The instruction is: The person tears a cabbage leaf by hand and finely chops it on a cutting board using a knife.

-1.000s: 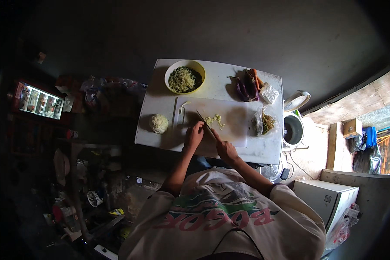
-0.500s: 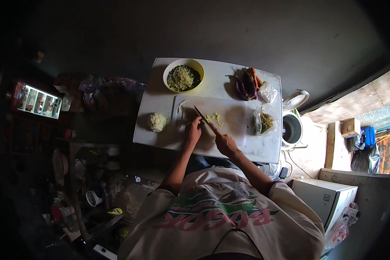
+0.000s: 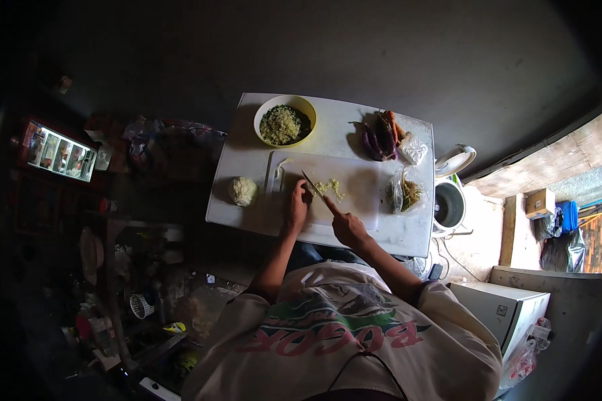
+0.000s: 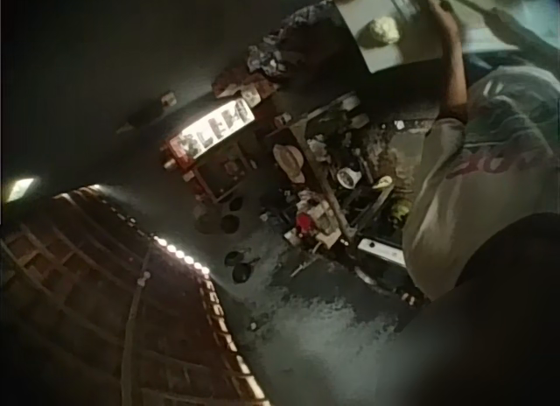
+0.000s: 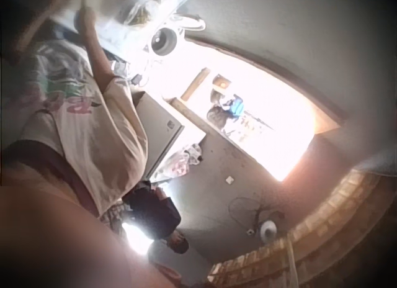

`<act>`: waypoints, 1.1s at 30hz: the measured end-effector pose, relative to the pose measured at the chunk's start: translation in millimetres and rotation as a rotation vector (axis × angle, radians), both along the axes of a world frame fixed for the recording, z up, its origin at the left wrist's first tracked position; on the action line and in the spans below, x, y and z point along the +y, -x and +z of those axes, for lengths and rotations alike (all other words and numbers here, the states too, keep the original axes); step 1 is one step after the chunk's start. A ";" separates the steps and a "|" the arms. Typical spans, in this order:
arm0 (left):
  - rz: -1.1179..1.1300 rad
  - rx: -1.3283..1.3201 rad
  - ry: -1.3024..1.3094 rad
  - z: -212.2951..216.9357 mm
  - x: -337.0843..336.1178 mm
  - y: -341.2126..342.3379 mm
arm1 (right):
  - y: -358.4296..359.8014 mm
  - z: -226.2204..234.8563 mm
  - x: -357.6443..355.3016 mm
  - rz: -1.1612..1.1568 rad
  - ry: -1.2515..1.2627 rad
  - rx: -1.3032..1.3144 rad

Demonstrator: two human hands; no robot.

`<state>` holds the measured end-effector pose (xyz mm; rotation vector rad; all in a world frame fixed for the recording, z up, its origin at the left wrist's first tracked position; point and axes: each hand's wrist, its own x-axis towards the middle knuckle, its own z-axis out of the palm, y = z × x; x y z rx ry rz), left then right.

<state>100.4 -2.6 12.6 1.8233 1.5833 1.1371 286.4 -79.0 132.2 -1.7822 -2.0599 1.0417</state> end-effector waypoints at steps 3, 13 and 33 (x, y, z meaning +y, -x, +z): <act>-0.071 0.037 0.057 1.3 -4.1 -7.6 | -4.4 -12.7 -21.9 -0.019 -0.026 -0.035; -0.084 -0.032 -0.117 -20.4 -6.8 11.8 | 2.1 -17.5 -6.5 -0.001 -0.065 0.039; -0.058 -0.033 0.218 29.4 5.6 -7.9 | 2.9 -42.1 -12.1 -0.084 -0.180 0.053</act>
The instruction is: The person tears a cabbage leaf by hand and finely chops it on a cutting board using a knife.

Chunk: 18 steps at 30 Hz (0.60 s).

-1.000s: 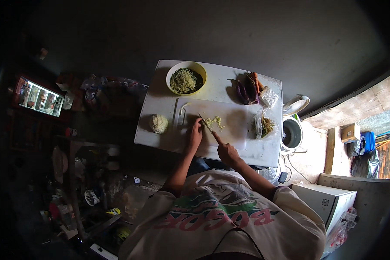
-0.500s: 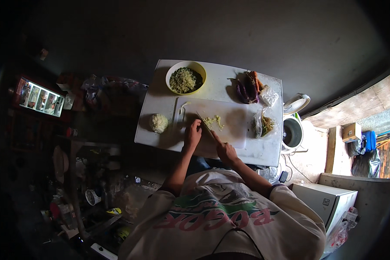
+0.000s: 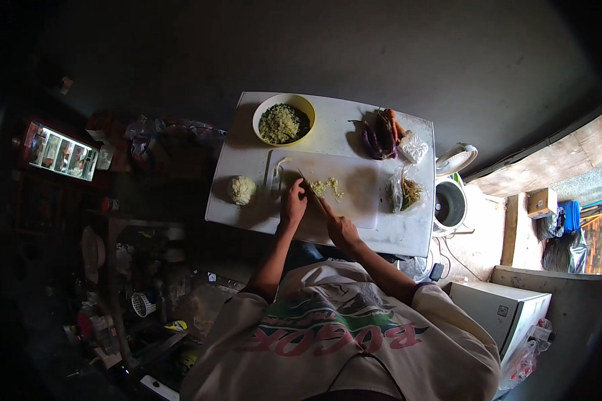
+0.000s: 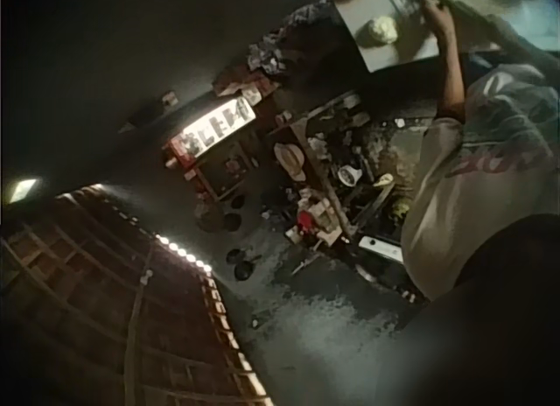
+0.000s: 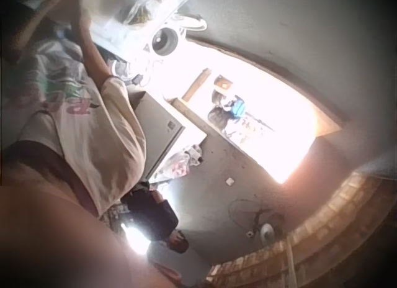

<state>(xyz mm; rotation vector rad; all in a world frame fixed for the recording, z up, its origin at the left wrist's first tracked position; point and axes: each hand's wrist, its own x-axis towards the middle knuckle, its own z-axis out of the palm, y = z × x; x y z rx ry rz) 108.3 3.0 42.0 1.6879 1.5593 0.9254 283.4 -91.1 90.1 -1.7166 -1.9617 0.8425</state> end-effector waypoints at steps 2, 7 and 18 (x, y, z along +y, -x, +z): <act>-0.012 0.024 -0.039 -5.0 -2.9 1.7 | 2.3 8.4 15.3 0.005 0.083 -0.010; 0.024 0.101 -0.181 -56.6 -14.3 21.5 | 7.1 25.9 -1.3 0.070 0.144 0.027; 0.042 -0.070 -0.146 -26.3 -11.6 5.8 | -0.4 19.5 4.5 0.073 0.164 -0.042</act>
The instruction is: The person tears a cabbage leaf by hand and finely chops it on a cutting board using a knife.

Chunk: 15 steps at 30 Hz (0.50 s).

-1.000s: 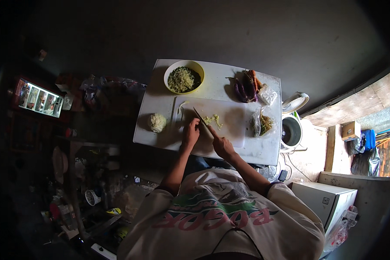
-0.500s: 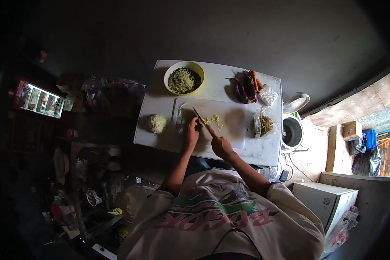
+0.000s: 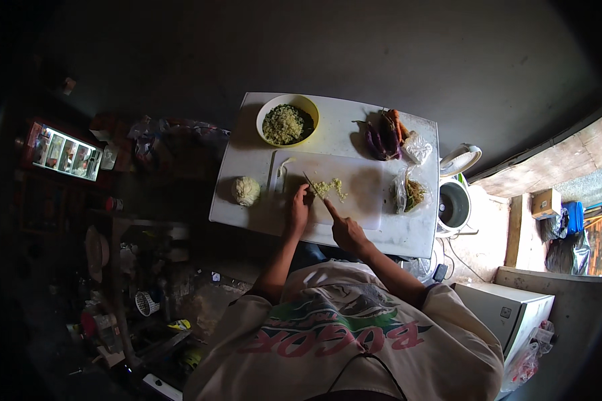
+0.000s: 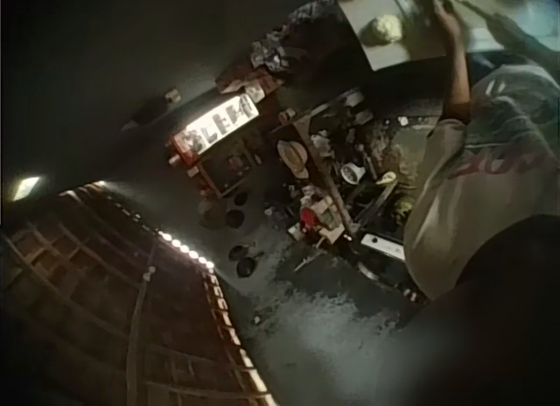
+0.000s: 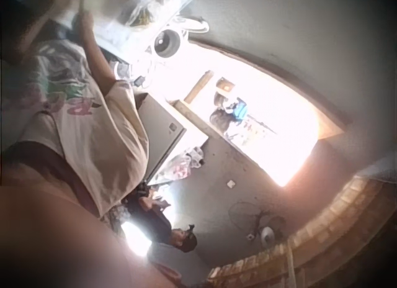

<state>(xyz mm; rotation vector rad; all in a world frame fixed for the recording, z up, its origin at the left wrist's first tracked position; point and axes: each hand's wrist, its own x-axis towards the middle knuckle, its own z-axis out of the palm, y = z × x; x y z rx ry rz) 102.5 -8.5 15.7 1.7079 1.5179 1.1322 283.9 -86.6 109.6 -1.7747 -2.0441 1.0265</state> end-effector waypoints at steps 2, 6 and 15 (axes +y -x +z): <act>-0.028 0.124 0.215 35.9 -3.9 -9.4 | -3.9 -4.3 -14.9 -0.056 -0.005 -0.033; -0.041 0.152 0.173 15.9 -5.8 -2.4 | -0.1 -14.0 -1.4 -0.038 -0.142 0.082; -0.034 0.146 0.082 3.6 -3.6 -4.6 | -7.3 -11.3 -12.7 -0.022 -0.036 0.025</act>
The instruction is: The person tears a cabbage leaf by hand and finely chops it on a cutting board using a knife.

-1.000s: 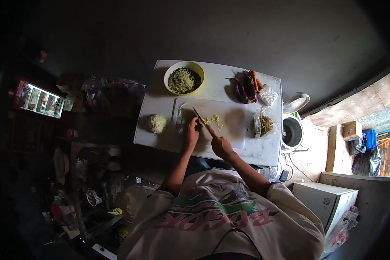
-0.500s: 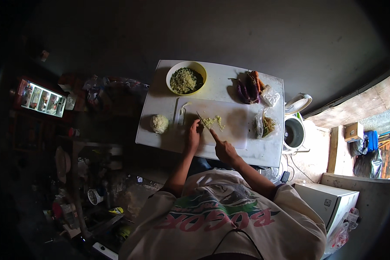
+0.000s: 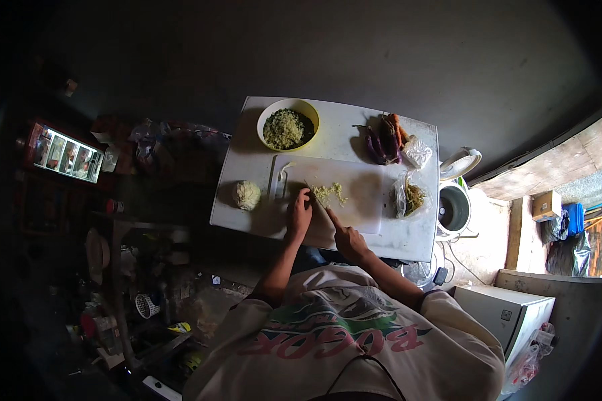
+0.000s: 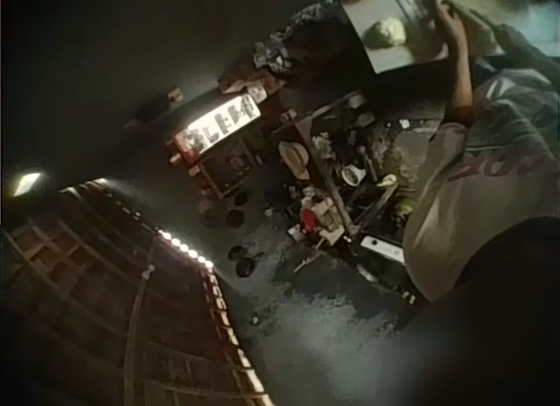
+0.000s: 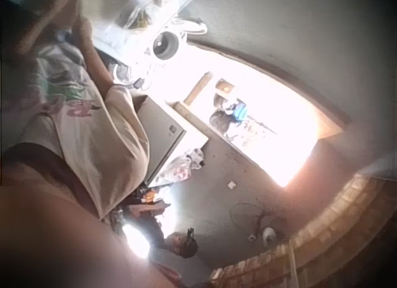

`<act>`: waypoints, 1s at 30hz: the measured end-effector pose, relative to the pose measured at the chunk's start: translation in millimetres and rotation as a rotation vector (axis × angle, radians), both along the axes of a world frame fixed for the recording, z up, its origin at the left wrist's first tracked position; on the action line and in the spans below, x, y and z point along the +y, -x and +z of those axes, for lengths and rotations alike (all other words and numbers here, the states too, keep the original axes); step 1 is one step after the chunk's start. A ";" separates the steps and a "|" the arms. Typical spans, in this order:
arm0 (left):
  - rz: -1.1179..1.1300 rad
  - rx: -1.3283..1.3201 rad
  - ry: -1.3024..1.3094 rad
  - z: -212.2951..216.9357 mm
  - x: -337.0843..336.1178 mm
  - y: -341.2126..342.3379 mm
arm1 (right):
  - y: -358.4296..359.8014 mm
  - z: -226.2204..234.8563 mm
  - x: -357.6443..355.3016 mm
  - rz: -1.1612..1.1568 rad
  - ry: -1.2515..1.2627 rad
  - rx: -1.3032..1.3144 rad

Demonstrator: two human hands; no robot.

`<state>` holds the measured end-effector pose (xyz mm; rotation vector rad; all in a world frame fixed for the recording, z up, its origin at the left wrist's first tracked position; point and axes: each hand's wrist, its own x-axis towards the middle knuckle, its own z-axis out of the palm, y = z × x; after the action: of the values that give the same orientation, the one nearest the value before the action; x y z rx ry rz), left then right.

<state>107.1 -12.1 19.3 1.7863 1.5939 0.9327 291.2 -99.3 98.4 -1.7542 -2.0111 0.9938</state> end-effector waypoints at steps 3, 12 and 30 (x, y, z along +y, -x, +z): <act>-0.019 -0.005 -0.021 -1.1 -0.4 0.2 | 2.7 -7.0 7.8 -0.002 -0.089 0.061; 0.018 0.024 -0.010 1.7 -0.2 4.1 | 5.1 0.5 -7.5 -0.007 -0.037 -0.025; -0.016 0.007 -0.113 -1.6 7.5 16.4 | 25.3 19.0 12.0 -0.031 0.022 0.038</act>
<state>90.7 -4.6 17.6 1.8775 1.5565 1.0285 265.8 -87.3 117.3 -1.7593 -1.9512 1.0356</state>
